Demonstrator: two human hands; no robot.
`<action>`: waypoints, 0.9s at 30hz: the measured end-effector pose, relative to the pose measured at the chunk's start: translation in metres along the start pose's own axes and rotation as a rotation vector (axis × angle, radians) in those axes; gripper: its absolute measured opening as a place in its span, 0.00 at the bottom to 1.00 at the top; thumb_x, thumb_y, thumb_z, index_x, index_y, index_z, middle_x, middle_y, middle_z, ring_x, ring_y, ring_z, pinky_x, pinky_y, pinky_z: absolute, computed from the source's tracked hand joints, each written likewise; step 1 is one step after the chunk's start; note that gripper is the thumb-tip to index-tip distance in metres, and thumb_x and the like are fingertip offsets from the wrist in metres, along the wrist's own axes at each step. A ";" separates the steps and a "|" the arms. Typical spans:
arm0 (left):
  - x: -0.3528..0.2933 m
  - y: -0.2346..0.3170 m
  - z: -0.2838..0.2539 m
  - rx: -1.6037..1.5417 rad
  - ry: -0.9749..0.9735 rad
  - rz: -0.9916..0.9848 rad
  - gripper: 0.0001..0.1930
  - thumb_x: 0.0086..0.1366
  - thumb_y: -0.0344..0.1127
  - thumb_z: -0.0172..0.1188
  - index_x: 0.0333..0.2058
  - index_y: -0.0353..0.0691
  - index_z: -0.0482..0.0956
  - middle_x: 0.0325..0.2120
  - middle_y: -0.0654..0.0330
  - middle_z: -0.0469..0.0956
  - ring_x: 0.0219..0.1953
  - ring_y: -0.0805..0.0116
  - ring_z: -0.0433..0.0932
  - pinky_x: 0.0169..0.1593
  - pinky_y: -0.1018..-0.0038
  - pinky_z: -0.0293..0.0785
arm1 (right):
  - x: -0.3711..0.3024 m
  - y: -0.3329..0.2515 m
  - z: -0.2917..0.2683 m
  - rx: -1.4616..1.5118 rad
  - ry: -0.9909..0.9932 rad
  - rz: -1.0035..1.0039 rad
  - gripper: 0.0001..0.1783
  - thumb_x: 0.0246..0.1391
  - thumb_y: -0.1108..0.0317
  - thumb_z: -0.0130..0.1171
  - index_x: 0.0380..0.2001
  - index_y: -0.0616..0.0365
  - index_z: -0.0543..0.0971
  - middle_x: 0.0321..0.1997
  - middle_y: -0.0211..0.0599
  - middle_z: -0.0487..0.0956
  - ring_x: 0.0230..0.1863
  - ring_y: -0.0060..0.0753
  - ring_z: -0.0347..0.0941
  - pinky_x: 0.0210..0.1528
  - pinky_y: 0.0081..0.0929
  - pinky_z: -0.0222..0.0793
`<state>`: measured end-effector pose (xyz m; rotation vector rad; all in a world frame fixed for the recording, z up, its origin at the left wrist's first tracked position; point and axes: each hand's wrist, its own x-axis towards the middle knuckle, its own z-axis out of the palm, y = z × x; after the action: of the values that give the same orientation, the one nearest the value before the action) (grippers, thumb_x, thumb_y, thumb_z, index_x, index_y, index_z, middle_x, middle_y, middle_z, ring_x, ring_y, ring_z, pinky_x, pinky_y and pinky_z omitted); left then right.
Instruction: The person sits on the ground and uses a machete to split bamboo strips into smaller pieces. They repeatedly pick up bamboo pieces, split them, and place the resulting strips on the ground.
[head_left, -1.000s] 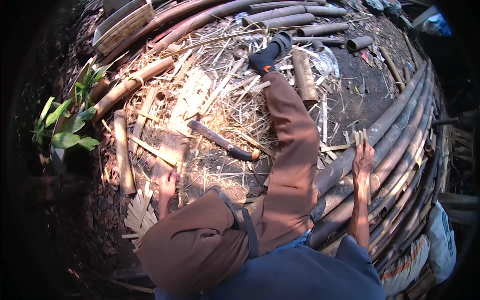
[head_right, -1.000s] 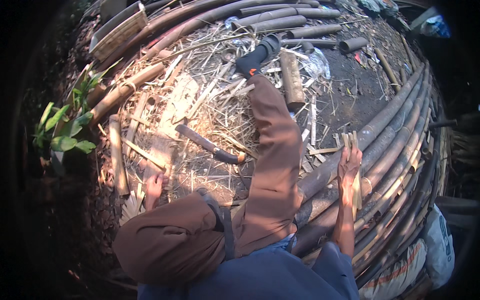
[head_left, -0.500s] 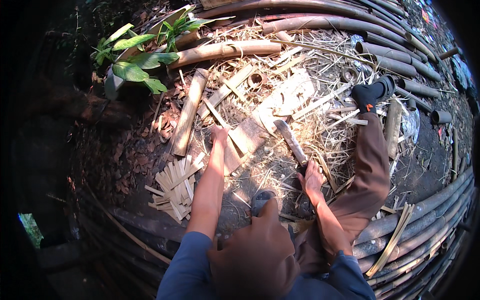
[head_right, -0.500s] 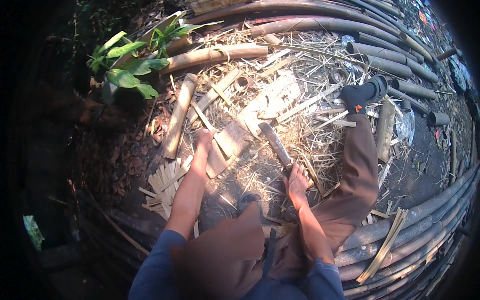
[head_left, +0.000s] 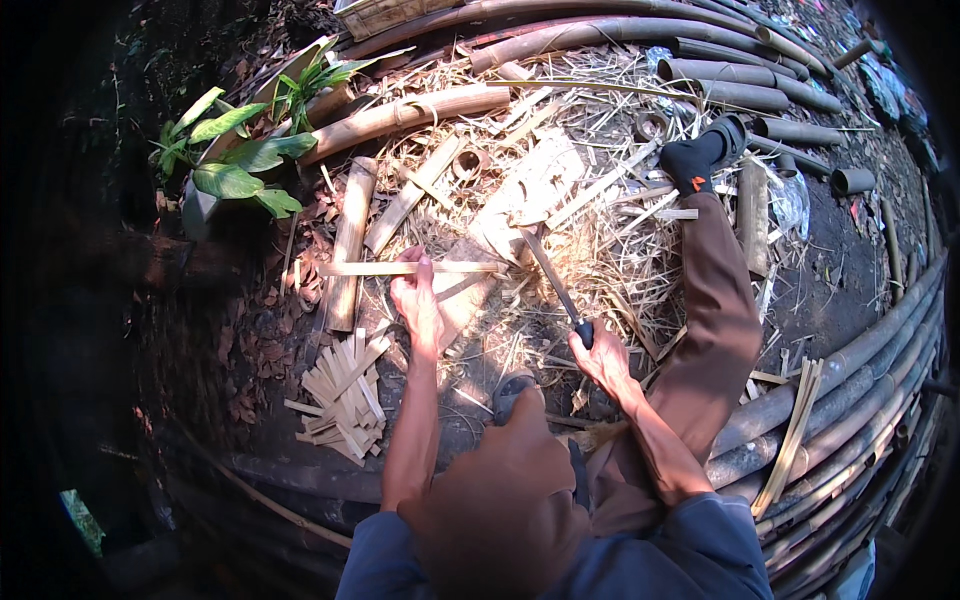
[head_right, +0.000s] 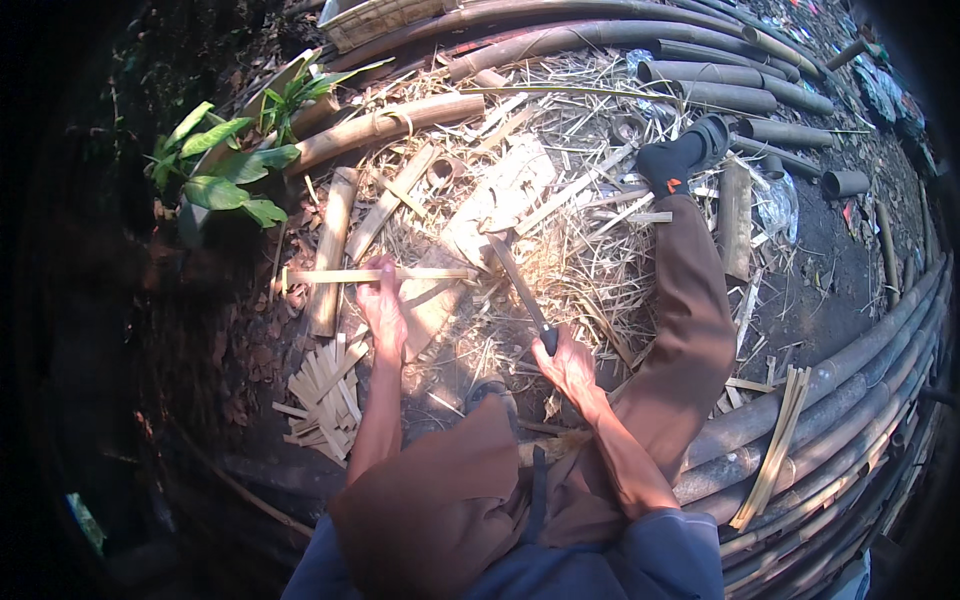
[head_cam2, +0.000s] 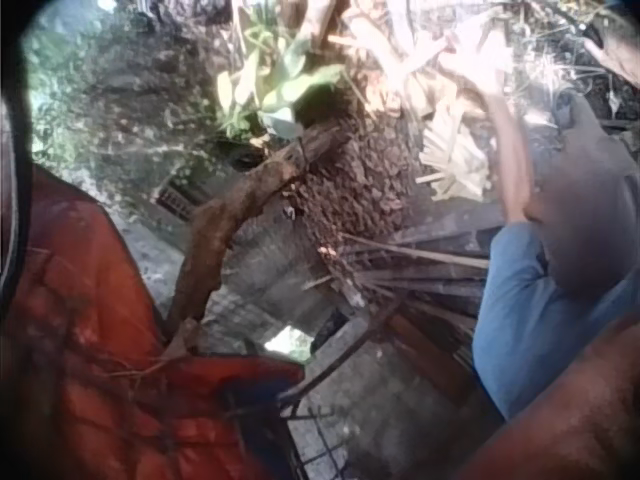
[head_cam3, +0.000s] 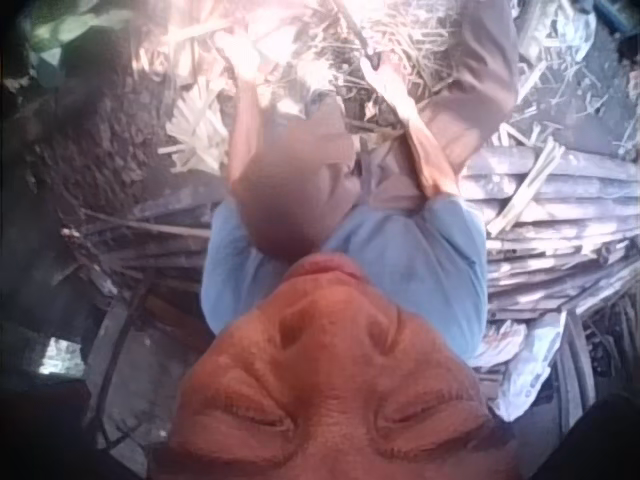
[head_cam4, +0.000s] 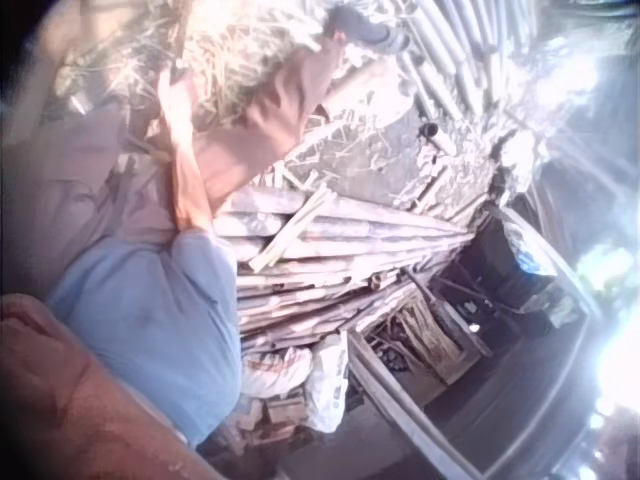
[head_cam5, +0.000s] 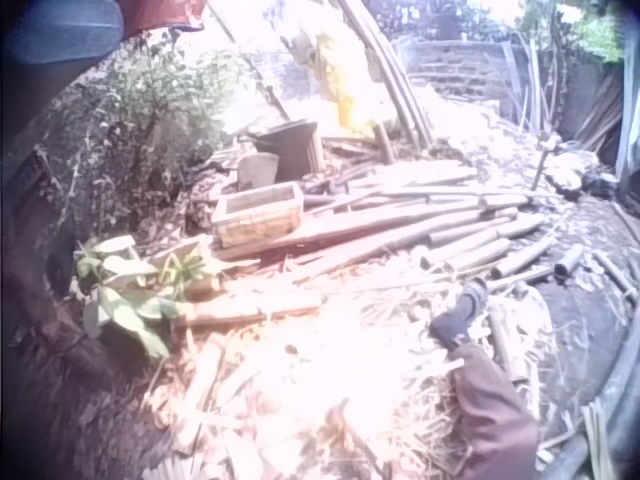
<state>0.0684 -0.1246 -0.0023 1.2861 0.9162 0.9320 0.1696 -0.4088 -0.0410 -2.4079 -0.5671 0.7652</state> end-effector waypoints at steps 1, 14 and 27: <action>0.004 0.010 -0.006 -0.128 0.012 0.071 0.13 0.68 0.35 0.56 0.47 0.35 0.69 0.44 0.54 0.75 0.45 0.67 0.74 0.53 0.70 0.70 | -0.006 -0.005 0.000 0.034 0.014 -0.027 0.26 0.57 0.46 0.53 0.43 0.60 0.69 0.24 0.58 0.78 0.29 0.64 0.77 0.34 0.52 0.72; -0.030 0.081 0.012 -0.264 0.283 0.454 0.11 0.73 0.41 0.46 0.36 0.40 0.67 0.23 0.69 0.59 0.25 0.80 0.58 0.30 0.82 0.57 | -0.027 -0.102 0.040 0.442 -0.328 -0.145 0.23 0.63 0.48 0.47 0.42 0.58 0.73 0.24 0.55 0.75 0.29 0.54 0.75 0.32 0.42 0.66; -0.019 0.084 0.041 -0.557 -0.019 0.245 0.38 0.63 0.73 0.41 0.40 0.36 0.70 0.24 0.65 0.62 0.28 0.74 0.60 0.36 0.77 0.58 | -0.010 -0.046 0.022 0.448 -0.236 0.086 0.28 0.60 0.43 0.50 0.34 0.62 0.75 0.24 0.44 0.76 0.28 0.37 0.73 0.34 0.36 0.67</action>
<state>0.0954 -0.1525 0.0851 0.9306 0.4364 1.2574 0.1381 -0.3709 -0.0248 -1.9520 -0.3364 1.0946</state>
